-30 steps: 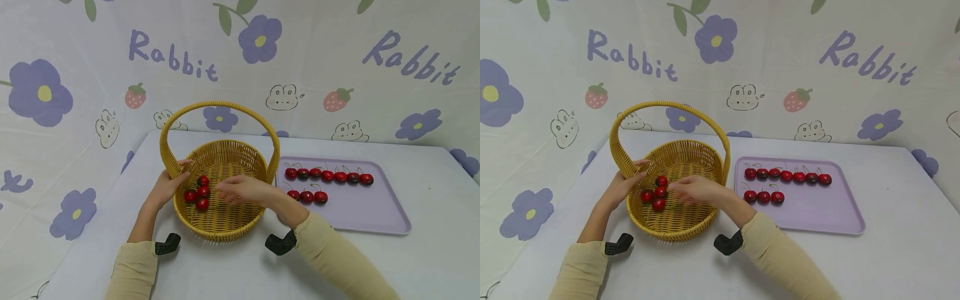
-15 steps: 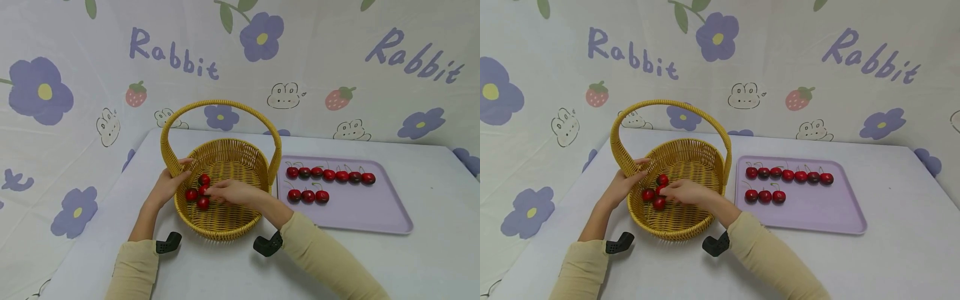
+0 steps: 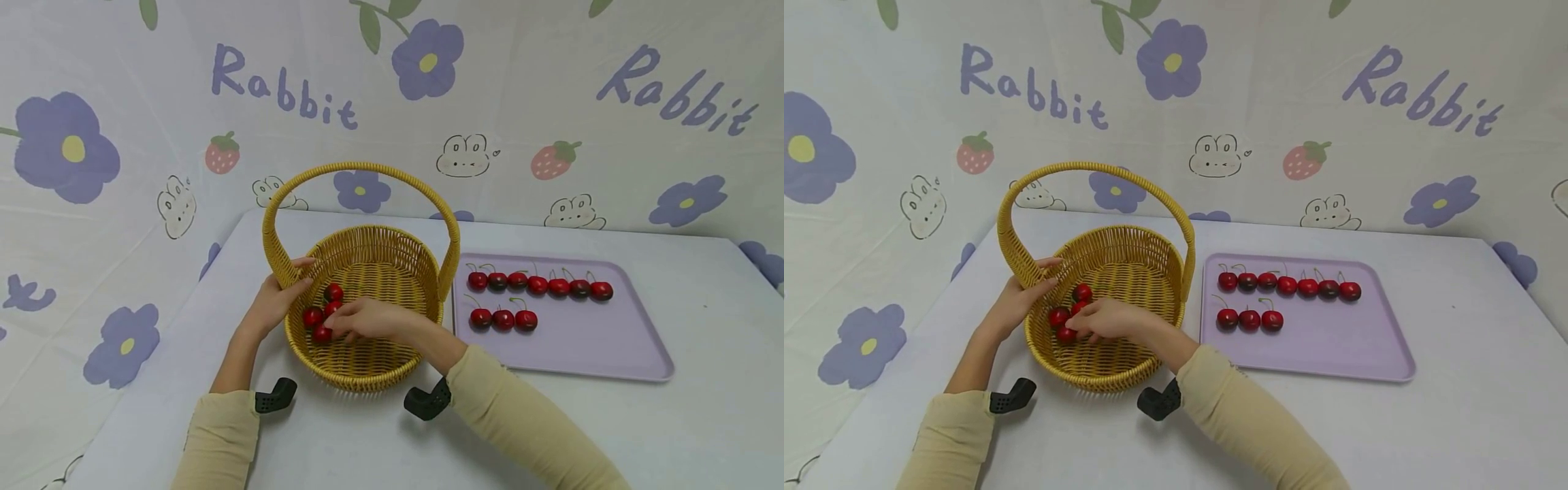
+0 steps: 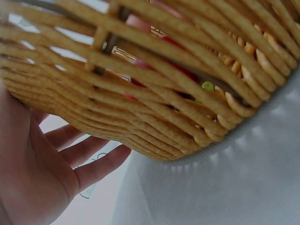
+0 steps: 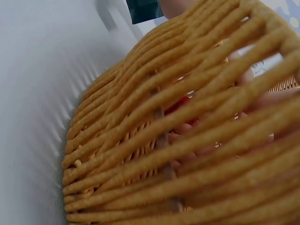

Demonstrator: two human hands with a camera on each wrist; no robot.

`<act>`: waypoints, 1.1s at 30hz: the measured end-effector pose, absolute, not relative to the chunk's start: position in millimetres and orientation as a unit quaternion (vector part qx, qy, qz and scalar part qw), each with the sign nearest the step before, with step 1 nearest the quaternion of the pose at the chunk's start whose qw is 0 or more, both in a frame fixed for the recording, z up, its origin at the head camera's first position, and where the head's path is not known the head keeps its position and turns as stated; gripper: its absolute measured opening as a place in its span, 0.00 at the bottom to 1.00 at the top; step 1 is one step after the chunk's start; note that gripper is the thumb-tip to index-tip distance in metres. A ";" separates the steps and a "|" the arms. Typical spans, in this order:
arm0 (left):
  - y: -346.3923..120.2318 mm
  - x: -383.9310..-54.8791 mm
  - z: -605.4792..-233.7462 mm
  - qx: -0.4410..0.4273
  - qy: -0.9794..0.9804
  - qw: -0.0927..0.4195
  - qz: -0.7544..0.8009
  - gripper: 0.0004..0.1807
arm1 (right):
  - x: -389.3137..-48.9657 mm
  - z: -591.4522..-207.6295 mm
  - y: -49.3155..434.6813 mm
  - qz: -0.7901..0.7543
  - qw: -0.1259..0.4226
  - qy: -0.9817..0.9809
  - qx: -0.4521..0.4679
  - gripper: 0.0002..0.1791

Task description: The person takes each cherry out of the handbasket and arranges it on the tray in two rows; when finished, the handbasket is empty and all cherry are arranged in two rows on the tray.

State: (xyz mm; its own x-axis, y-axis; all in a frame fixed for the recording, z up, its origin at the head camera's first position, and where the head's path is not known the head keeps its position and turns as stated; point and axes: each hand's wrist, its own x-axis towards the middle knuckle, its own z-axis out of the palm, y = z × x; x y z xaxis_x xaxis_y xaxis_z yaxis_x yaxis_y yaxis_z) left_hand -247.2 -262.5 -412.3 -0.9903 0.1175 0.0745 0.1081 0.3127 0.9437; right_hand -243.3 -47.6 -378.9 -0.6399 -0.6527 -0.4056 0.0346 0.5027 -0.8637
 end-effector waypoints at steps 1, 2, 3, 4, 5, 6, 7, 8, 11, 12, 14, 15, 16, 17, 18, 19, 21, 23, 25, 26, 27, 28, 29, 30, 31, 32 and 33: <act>-262.5 -247.2 -412.3 0.069 0.810 0.004 0.582 0.22 | -243.3 -379.2 -48.4 -0.453 0.375 0.784 -0.200 0.20; -262.4 -247.4 -412.3 0.068 0.810 0.004 0.582 0.22 | -243.3 -379.4 -49.4 -0.449 0.375 0.786 -0.202 0.20; -262.4 -247.4 -412.2 0.067 0.810 0.004 0.582 0.22 | -243.3 -379.7 -50.3 -0.447 0.376 0.786 -0.201 0.20; -262.3 -247.5 -412.3 0.067 0.810 0.004 0.582 0.22 | -243.0 -379.7 -51.0 -0.447 0.378 0.785 -0.201 0.20; -262.1 -247.6 -412.3 0.066 0.811 0.004 0.582 0.22 | -242.9 -379.8 -51.7 -0.446 0.380 0.786 -0.200 0.20; -262.0 -247.5 -412.1 0.066 0.811 0.004 0.581 0.22 | -242.6 -380.0 -52.5 -0.446 0.382 0.785 -0.199 0.20; -261.9 -247.4 -411.9 0.066 0.811 0.004 0.581 0.22 | -242.2 -379.7 -53.0 -0.445 0.383 0.784 -0.199 0.20; -261.9 -247.3 -411.8 0.065 0.811 0.004 0.581 0.22 | -241.8 -379.5 -53.6 -0.446 0.385 0.783 -0.200 0.19; -261.8 -246.9 -411.3 0.065 0.810 0.004 0.583 0.22 | -240.5 -378.4 -54.7 -0.446 0.384 0.783 -0.201 0.19; -261.8 -246.6 -411.0 0.065 0.810 0.004 0.583 0.22 | -240.0 -377.9 -55.1 -0.446 0.382 0.784 -0.200 0.19; -261.7 -246.5 -410.9 0.064 0.810 0.005 0.582 0.22 | -239.5 -377.4 -56.3 -0.444 0.380 0.787 -0.198 0.20; -261.6 -246.2 -410.7 0.065 0.811 0.004 0.581 0.23 | -239.6 -377.6 -57.1 -0.442 0.378 0.789 -0.197 0.20; -261.6 -246.1 -410.6 0.066 0.811 0.004 0.581 0.22 | -239.7 -377.8 -58.0 -0.441 0.377 0.790 -0.197 0.21; -261.6 -246.1 -410.5 0.067 0.812 0.004 0.580 0.22 | -239.9 -378.3 -58.9 -0.440 0.376 0.792 -0.196 0.21; -261.6 -246.1 -410.5 0.068 0.812 0.004 0.579 0.22 | -240.0 -378.7 -59.8 -0.438 0.375 0.793 -0.196 0.22; -261.6 -246.2 -410.6 0.069 0.812 0.003 0.579 0.22 | -240.2 -379.2 -60.6 -0.437 0.374 0.794 -0.196 0.22; -261.5 -246.2 -410.6 0.072 0.812 0.002 0.579 0.22 | -240.5 -380.2 -61.9 -0.436 0.374 0.794 -0.198 0.21; -261.4 -246.5 -410.8 0.074 0.812 0.002 0.580 0.22 | -240.1 -380.2 -62.9 -0.436 0.375 0.793 -0.200 0.21; -261.3 -246.6 -411.0 0.074 0.811 0.002 0.580 0.22 | -239.7 -380.0 -63.6 -0.438 0.379 0.790 -0.200 0.22; -261.4 -246.6 -411.0 0.074 0.811 0.002 0.580 0.22 | -239.5 -379.9 -64.0 -0.440 0.382 0.788 -0.199 0.23; -261.4 -246.6 -411.0 0.074 0.811 0.002 0.580 0.22 | -239.3 -379.8 -64.3 -0.442 0.384 0.786 -0.199 0.23; -261.4 -246.6 -411.1 0.074 0.811 0.003 0.580 0.22 | -239.0 -379.6 -64.4 -0.444 0.388 0.783 -0.198 0.23; -261.5 -246.5 -411.0 0.073 0.811 0.003 0.580 0.22 | -238.7 -379.5 -64.6 -0.447 0.391 0.780 -0.197 0.23; -261.5 -246.5 -411.0 0.073 0.811 0.003 0.580 0.22 | -238.6 -379.4 -64.7 -0.450 0.394 0.777 -0.196 0.23; -261.6 -246.3 -410.8 0.072 0.811 0.004 0.580 0.22 | -238.5 -379.6 -64.9 -0.454 0.398 0.773 -0.194 0.23; -261.6 -246.1 -410.6 0.071 0.811 0.004 0.580 0.22 | -238.5 -379.8 -65.1 -0.458 0.402 0.769 -0.193 0.23; -261.6 -245.8 -410.4 0.070 0.812 0.005 0.580 0.22 | -238.7 -380.1 -65.4 -0.462 0.405 0.766 -0.191 0.22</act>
State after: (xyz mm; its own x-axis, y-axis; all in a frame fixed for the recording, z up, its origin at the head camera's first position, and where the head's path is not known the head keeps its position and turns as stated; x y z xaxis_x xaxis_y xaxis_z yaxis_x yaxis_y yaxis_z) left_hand -245.8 -261.6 -410.4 -0.9902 0.1193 0.0732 0.1079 0.3177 0.9420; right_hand -238.7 -65.4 -380.1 -0.5994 -0.6667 -0.4430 0.0804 0.5004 -0.8620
